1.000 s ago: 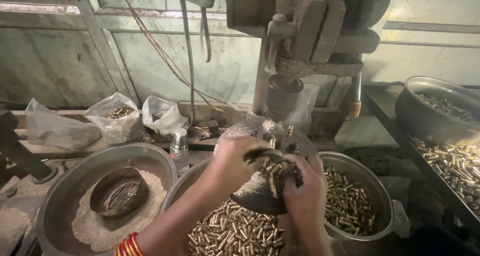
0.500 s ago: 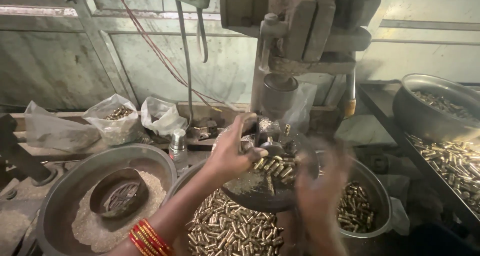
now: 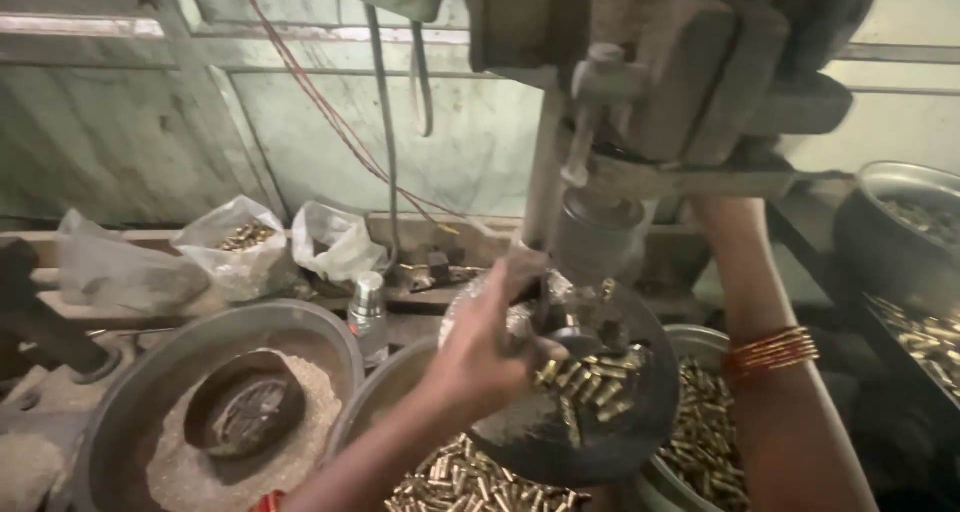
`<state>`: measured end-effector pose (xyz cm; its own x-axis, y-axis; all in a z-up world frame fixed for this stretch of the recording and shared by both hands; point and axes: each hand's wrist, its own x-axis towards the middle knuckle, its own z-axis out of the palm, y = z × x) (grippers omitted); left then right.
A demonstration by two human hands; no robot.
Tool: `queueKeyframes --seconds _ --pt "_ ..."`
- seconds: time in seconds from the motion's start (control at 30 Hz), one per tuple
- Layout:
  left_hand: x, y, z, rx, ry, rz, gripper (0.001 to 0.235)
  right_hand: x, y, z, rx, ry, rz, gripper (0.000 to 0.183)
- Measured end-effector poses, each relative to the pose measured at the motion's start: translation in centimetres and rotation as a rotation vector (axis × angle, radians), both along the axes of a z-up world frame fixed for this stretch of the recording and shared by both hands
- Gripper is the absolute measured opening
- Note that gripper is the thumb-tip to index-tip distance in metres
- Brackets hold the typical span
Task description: Operates a machine to process or sort small cylindrical metal parts.
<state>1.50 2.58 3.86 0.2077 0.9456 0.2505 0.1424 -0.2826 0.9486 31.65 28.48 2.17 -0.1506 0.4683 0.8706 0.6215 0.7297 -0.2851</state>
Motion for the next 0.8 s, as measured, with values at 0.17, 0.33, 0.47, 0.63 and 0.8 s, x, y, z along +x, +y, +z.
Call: queueKeyframes --seconds 0.17,0.33,0.47,0.63,0.8 --pt "-0.5 0.9 -3.0 0.444 0.153 0.082 0.065 0.0 0.6 0.3 -0.203 0.206 0.233 0.042" --pt "0.4 -0.8 -2.7 0.301 0.348 0.334 0.075 1.2 0.3 -0.7 -0.046 -0.151 -0.288 0.029" --pt "1.8 -2.3 -2.0 0.435 0.495 0.295 0.040 -1.6 -13.9 0.3 -0.536 0.405 -0.059 0.031" --pt "3.4 -2.7 -1.8 0.689 0.459 0.336 0.034 6.1 -8.8 -22.8 -0.720 0.170 0.071 0.023" --pt "3.6 -2.3 -1.7 0.584 0.422 0.319 0.029 6.8 -9.0 -32.5 -0.722 -0.122 -0.003 0.014"
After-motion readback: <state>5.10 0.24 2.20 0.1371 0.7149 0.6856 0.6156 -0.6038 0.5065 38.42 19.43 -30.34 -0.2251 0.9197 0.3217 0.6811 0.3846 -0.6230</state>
